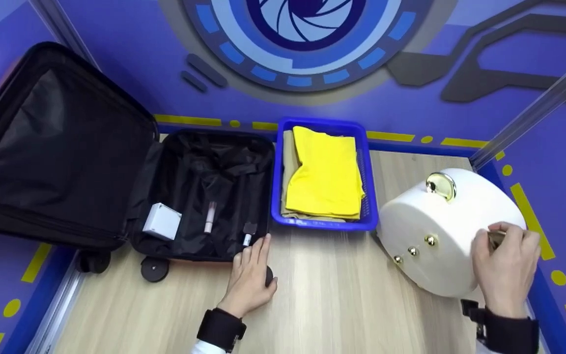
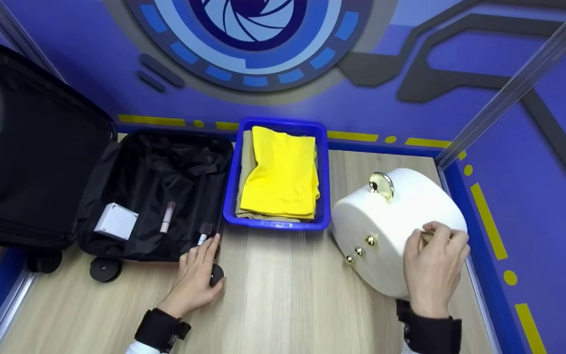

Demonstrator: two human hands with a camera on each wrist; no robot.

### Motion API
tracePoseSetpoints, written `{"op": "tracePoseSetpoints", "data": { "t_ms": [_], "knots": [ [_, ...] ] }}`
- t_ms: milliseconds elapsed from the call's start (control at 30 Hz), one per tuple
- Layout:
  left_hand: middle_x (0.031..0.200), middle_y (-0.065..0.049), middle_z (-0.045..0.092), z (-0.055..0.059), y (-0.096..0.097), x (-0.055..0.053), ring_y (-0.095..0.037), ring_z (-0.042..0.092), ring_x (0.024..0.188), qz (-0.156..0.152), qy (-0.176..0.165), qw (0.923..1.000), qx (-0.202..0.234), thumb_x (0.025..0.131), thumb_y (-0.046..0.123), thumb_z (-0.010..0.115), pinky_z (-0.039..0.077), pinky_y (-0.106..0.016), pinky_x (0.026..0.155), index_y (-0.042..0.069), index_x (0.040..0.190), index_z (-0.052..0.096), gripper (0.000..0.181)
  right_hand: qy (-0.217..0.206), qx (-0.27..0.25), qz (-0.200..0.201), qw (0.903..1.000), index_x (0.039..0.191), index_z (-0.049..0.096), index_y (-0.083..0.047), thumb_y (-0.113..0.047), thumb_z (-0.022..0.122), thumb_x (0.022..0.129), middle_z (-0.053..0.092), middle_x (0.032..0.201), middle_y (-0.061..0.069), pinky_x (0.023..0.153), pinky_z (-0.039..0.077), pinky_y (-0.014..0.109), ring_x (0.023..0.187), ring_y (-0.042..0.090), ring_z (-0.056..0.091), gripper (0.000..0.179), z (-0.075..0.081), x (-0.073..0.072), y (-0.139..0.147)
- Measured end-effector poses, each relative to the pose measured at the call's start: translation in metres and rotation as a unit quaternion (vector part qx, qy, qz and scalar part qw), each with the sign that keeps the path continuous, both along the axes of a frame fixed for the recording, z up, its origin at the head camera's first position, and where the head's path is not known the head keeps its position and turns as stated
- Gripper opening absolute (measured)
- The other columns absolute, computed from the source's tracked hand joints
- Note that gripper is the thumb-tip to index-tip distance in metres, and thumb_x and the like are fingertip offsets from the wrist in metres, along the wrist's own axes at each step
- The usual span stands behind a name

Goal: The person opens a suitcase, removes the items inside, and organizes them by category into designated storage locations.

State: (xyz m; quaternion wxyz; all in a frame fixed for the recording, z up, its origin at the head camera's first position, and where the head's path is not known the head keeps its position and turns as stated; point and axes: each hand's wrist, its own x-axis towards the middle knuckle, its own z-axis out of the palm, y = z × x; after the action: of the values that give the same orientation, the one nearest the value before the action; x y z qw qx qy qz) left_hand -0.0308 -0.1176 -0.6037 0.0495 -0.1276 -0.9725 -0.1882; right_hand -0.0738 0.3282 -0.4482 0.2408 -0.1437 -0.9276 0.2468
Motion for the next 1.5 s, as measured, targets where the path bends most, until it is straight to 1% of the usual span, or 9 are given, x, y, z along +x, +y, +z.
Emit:
{"op": "tracePoseSetpoints", "data": {
  "t_ms": [167,400,633,700,833,933,1033,1200,1500],
  "knots": [
    [0.158,-0.015,0.041,0.000,0.002,0.001,-0.030,0.042,0.128,-0.003,0.000,1.0000,-0.002,0.081,0.033,0.078,0.035,-0.044,0.101,0.004,0.165,0.021,0.106,-0.039,-0.004,-0.026,0.9989,0.113,0.057,0.011,-0.010,0.057,0.098,0.043,0.113,0.032,0.085,0.030,0.057,0.112,0.051,0.042,0.026,0.001,0.022,-0.004],
    [0.157,-0.016,0.041,0.002,0.004,0.001,-0.031,0.043,0.126,0.007,-0.001,1.0000,-0.004,0.080,0.035,0.080,0.035,-0.045,0.100,0.004,0.164,0.022,0.106,-0.034,0.011,-0.021,0.9992,0.113,0.060,0.010,-0.011,0.066,0.096,0.045,0.110,0.030,0.075,0.031,0.050,0.105,0.049,0.046,0.027,0.003,0.039,-0.011],
    [0.153,-0.023,0.038,0.018,0.037,-0.008,-0.041,0.039,0.130,0.054,0.045,0.9956,0.062,0.081,0.024,0.081,0.027,-0.063,0.103,-0.002,0.150,0.044,0.082,-0.025,0.079,0.074,0.9938,0.118,0.072,0.003,-0.016,0.079,0.090,0.061,0.124,0.029,0.082,0.040,0.066,0.107,0.051,0.055,0.035,0.021,0.026,-0.004],
    [0.152,-0.020,0.039,0.028,0.054,-0.012,-0.040,0.039,0.131,0.033,0.063,0.9943,0.079,0.082,0.023,0.080,0.028,-0.062,0.104,0.001,0.142,0.052,0.070,-0.017,0.106,0.124,0.9864,0.119,0.074,0.001,-0.015,0.081,0.088,0.066,0.125,0.027,0.079,0.043,0.066,0.101,0.051,0.061,0.035,0.027,0.019,0.000],
    [0.146,-0.011,0.048,0.051,0.096,-0.022,-0.031,0.046,0.128,-0.072,0.078,0.9897,0.096,0.085,0.024,0.075,0.038,-0.050,0.104,0.008,0.132,0.060,0.051,-0.018,0.148,0.194,0.9695,0.119,0.076,-0.001,-0.017,0.083,0.086,0.068,0.127,0.026,0.073,0.048,0.067,0.099,0.054,0.064,0.038,0.034,0.006,0.003],
    [0.141,-0.006,0.055,0.065,0.130,-0.029,-0.023,0.053,0.124,-0.147,0.065,0.9821,0.098,0.089,0.026,0.070,0.046,-0.039,0.100,0.011,0.133,0.061,0.047,-0.051,0.153,0.213,0.9638,0.122,0.075,-0.002,-0.021,0.082,0.089,0.064,0.134,0.027,0.079,0.047,0.073,0.109,0.061,0.058,0.039,0.037,0.000,0.003],
    [0.138,-0.003,0.058,0.074,0.162,-0.035,-0.018,0.058,0.120,-0.185,0.044,0.9748,0.117,0.094,0.026,0.068,0.049,-0.032,0.099,0.012,0.136,0.061,0.045,-0.080,0.154,0.215,0.9610,0.125,0.074,-0.003,-0.024,0.080,0.091,0.063,0.137,0.026,0.080,0.045,0.077,0.112,0.065,0.053,0.040,0.038,-0.003,0.002],
    [0.132,0.001,0.063,0.084,0.206,-0.045,-0.012,0.062,0.116,-0.198,0.034,0.9674,0.155,0.099,0.033,0.067,0.048,-0.026,0.099,0.015,0.132,0.061,0.038,-0.084,0.162,0.214,0.9597,0.125,0.074,-0.005,-0.026,0.080,0.091,0.065,0.136,0.024,0.076,0.047,0.076,0.112,0.064,0.054,0.040,0.039,-0.004,0.000],
    [0.109,0.010,0.070,0.087,0.254,-0.050,-0.002,0.063,0.093,-0.188,0.085,0.9671,0.148,0.099,0.045,0.069,0.039,-0.011,0.074,0.021,0.119,0.066,0.031,-0.085,0.170,0.206,0.9598,0.126,0.074,-0.005,-0.026,0.078,0.093,0.065,0.135,0.024,0.075,0.048,0.075,0.111,0.063,0.055,0.039,0.040,0.000,0.001]
  ]
}}
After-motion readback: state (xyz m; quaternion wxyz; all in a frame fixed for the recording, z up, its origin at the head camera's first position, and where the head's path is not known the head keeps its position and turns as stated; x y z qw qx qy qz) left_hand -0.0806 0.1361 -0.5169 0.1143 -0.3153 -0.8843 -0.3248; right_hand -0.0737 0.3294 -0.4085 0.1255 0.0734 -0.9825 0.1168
